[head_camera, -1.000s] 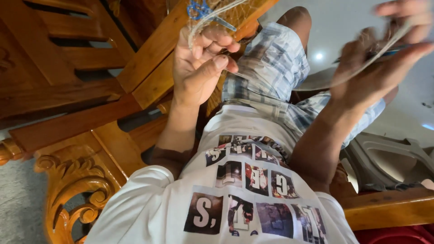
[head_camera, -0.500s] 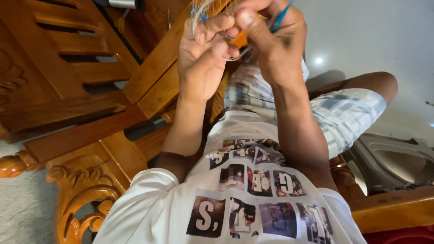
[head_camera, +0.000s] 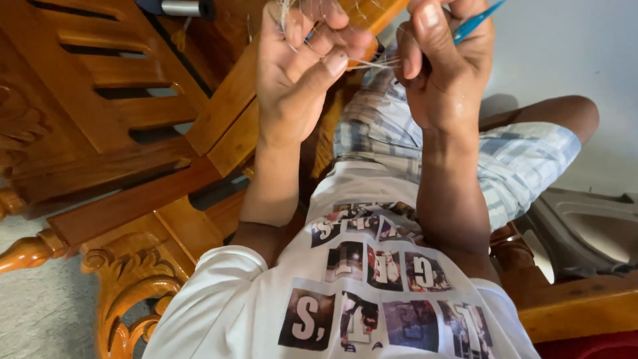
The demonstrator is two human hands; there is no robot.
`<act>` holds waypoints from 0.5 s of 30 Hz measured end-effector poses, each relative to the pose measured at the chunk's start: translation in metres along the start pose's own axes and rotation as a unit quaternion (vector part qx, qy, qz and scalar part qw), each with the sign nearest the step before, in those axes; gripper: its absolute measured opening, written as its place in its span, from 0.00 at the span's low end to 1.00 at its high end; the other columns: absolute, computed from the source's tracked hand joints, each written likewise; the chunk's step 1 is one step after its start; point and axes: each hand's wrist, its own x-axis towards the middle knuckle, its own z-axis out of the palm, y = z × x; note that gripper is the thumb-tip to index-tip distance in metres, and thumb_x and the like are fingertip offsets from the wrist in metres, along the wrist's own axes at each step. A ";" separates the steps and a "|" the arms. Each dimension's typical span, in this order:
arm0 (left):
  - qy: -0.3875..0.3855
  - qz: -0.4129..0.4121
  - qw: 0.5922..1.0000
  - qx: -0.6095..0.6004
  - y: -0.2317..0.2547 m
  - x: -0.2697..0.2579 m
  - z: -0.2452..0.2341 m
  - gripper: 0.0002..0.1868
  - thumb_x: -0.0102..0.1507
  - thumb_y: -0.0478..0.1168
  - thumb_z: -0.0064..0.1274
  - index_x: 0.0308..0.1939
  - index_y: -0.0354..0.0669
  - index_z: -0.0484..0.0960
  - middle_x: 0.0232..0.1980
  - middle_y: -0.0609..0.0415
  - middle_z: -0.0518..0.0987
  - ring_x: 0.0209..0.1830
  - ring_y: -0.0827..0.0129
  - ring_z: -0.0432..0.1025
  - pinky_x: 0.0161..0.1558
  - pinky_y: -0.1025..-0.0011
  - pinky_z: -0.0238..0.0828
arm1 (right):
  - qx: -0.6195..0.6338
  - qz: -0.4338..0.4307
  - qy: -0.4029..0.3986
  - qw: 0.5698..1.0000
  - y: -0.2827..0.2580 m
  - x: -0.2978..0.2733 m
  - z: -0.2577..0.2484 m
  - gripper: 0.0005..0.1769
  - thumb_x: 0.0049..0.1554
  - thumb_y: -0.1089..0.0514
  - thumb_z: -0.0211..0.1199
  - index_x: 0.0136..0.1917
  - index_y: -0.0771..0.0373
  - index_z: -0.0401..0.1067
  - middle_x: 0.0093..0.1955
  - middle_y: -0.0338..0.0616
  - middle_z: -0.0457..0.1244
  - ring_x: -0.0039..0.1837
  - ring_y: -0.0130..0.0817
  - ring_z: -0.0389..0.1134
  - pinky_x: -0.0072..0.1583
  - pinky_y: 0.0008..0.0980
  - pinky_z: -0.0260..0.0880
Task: Repairing or weaving a fine mesh fishing net using a netting needle and scissors.
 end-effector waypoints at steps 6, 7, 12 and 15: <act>0.047 -0.013 0.997 0.067 -0.005 -0.010 0.001 0.16 0.65 0.27 0.46 0.41 0.50 0.55 0.48 0.50 0.72 0.45 0.62 0.75 0.45 0.73 0.73 | 0.016 0.006 -0.022 1.000 0.003 -0.007 -0.006 0.04 0.67 0.58 0.53 0.56 0.54 0.66 0.28 0.40 0.46 0.27 0.25 0.43 0.32 0.26 0.43; 0.047 -0.003 0.996 0.070 -0.006 -0.011 0.001 0.16 0.65 0.27 0.46 0.41 0.50 0.55 0.47 0.51 0.73 0.44 0.61 0.75 0.44 0.72 0.73 | 0.007 0.022 -0.018 1.000 0.004 -0.009 -0.006 0.05 0.67 0.57 0.53 0.57 0.56 0.67 0.27 0.40 0.47 0.27 0.25 0.44 0.32 0.26 0.45; 0.083 0.000 0.992 0.091 -0.009 -0.020 -0.002 0.17 0.64 0.29 0.48 0.40 0.50 0.55 0.45 0.51 0.74 0.42 0.60 0.75 0.41 0.72 0.73 | -0.044 0.053 -0.061 0.996 -0.001 -0.017 -0.006 0.09 0.66 0.49 0.53 0.52 0.55 0.65 0.31 0.37 0.52 0.28 0.21 0.44 0.32 0.23 0.44; 0.098 0.011 0.991 0.092 -0.010 -0.027 -0.006 0.17 0.63 0.27 0.47 0.40 0.51 0.55 0.43 0.51 0.73 0.41 0.61 0.73 0.42 0.73 0.70 | -0.075 0.032 -0.104 0.991 0.001 -0.025 -0.008 0.21 0.56 0.52 0.66 0.58 0.60 0.63 0.39 0.36 0.56 0.40 0.23 0.54 0.45 0.22 0.51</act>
